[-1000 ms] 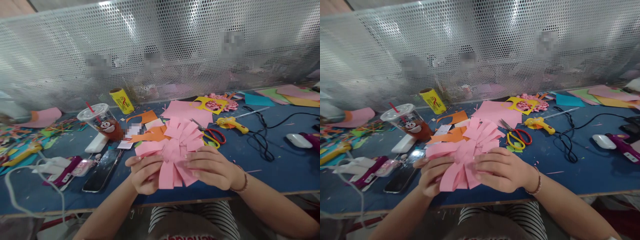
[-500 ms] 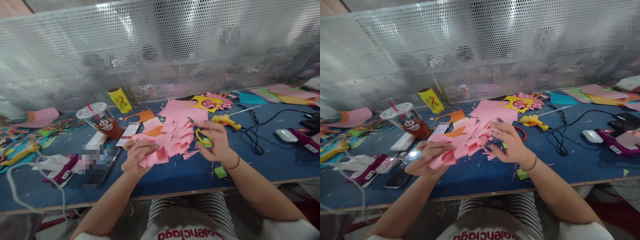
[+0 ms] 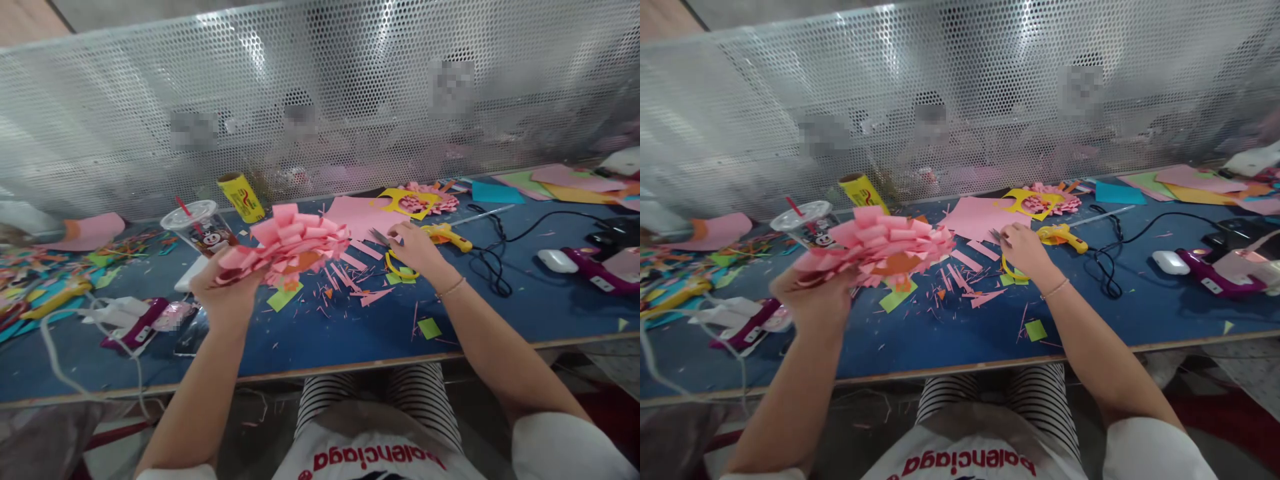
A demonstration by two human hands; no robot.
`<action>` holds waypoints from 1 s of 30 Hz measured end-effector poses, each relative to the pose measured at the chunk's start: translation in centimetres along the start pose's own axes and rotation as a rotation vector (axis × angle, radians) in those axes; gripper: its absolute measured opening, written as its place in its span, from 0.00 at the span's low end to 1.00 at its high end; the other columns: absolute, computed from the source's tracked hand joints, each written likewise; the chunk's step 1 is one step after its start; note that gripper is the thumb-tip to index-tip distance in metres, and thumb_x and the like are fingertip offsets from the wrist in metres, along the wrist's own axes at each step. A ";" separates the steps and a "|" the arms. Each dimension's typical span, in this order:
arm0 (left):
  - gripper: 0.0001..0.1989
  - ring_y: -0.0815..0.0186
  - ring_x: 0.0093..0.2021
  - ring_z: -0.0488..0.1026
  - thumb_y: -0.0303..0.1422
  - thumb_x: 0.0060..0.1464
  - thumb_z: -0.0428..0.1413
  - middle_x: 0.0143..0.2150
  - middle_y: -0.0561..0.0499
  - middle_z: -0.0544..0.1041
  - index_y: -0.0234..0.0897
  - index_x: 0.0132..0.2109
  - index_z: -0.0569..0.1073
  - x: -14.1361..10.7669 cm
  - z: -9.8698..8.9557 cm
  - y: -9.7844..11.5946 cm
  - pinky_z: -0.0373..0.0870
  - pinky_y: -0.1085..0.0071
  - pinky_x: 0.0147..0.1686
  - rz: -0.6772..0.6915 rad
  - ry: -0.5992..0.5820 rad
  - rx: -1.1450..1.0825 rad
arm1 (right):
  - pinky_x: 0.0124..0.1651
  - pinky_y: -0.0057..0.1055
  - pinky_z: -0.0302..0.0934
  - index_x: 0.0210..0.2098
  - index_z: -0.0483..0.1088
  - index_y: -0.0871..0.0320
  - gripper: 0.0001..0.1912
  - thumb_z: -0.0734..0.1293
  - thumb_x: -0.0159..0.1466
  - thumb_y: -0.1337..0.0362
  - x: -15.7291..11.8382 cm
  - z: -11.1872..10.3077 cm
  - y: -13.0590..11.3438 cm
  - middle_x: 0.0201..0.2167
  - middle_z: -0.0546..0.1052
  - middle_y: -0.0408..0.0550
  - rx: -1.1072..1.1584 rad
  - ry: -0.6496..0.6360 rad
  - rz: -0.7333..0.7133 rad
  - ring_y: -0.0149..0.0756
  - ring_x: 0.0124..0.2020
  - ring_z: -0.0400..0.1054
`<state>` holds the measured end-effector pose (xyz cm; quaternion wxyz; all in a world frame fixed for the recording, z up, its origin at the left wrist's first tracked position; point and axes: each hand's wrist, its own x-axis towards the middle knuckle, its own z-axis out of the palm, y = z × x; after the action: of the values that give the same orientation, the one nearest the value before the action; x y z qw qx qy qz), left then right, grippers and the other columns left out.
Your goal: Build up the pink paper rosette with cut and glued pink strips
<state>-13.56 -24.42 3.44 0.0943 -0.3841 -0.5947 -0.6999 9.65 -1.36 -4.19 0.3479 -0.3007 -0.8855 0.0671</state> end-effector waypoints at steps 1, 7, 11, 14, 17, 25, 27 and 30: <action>0.12 0.69 0.26 0.71 0.25 0.28 0.64 0.25 0.56 0.74 0.37 0.27 0.74 0.3 -0.3 0.9 0.71 0.70 0.29 -0.107 0.013 -0.104 | 0.45 0.35 0.59 0.34 0.67 0.60 0.07 0.60 0.58 0.68 -0.1 0.3 0.3 0.35 0.71 0.53 -0.042 -0.057 0.038 0.39 0.40 0.66; 0.17 0.65 0.25 0.73 0.28 0.29 0.60 0.28 0.52 0.77 0.37 0.33 0.72 2.2 -0.1 1.8 0.72 0.68 0.26 -0.695 -0.347 -0.190 | 0.45 0.29 0.57 0.36 0.69 0.61 0.10 0.57 0.60 0.69 0.0 0.5 0.8 0.36 0.73 0.52 -0.107 -0.252 0.145 0.35 0.40 0.67; 0.29 0.59 0.34 0.75 0.36 0.30 0.63 0.36 0.47 0.77 0.34 0.44 0.69 2.0 2.2 -4.3 0.72 0.64 0.35 -0.765 -0.841 0.108 | 0.44 0.28 0.57 0.38 0.69 0.61 0.11 0.58 0.59 0.69 0.2 -1.1 1.1 0.37 0.75 0.52 -0.158 -0.261 0.218 0.35 0.40 0.68; 0.38 0.51 0.47 0.71 0.41 0.27 0.64 0.48 0.38 0.72 0.30 0.49 0.66 2.6 3.4 -9.0 0.67 0.59 0.46 -0.494 -0.897 0.540 | 0.42 0.29 0.58 0.37 0.69 0.63 0.10 0.59 0.58 0.68 -0.2 -3.0 3.4 0.37 0.75 0.55 -0.300 -0.254 0.376 0.39 0.40 0.69; 0.39 0.47 0.52 0.67 0.41 0.33 0.62 0.54 0.33 0.66 0.28 0.53 0.63 4.4 4.4 -11.1 0.63 0.58 0.49 -0.147 -0.914 0.809 | 0.41 0.33 0.59 0.41 0.67 0.68 0.15 0.60 0.56 0.66 -0.8 -4.4 7.1 0.40 0.73 0.64 -0.464 -0.292 0.555 0.46 0.42 0.69; 0.20 0.61 0.51 0.67 0.32 0.49 0.51 0.51 0.43 0.71 0.34 0.51 0.68 4.8 13.7 -7.8 0.60 0.69 0.51 0.467 -1.513 0.692 | 0.43 0.33 0.59 0.44 0.68 0.69 0.17 0.58 0.56 0.69 -1.4 -3.4 12.6 0.42 0.73 0.65 -0.487 -0.490 0.734 0.46 0.45 0.68; 0.21 0.63 0.52 0.67 0.27 0.49 0.49 0.52 0.44 0.70 0.34 0.52 0.68 3.0 16.3 -7.4 0.60 0.70 0.50 0.612 -1.548 0.671 | 0.45 0.33 0.59 0.44 0.69 0.68 0.17 0.58 0.57 0.70 -1.3 -3.0 12.4 0.43 0.73 0.64 -0.503 -0.492 0.711 0.46 0.46 0.68; 0.18 0.63 0.48 0.69 0.23 0.48 0.48 0.46 0.46 0.75 0.37 0.46 0.72 0.7 18.6 -7.7 0.62 0.71 0.46 0.735 -1.538 0.679 | 0.45 0.35 0.59 0.46 0.66 0.69 0.18 0.57 0.58 0.71 -1.3 -2.8 11.7 0.44 0.71 0.67 -0.525 -0.484 0.717 0.47 0.47 0.67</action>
<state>-10.65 -5.20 -1.98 -0.0032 -0.8608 -0.5077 0.0348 17.93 7.16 -6.67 0.0004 -0.6390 -0.7688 0.0250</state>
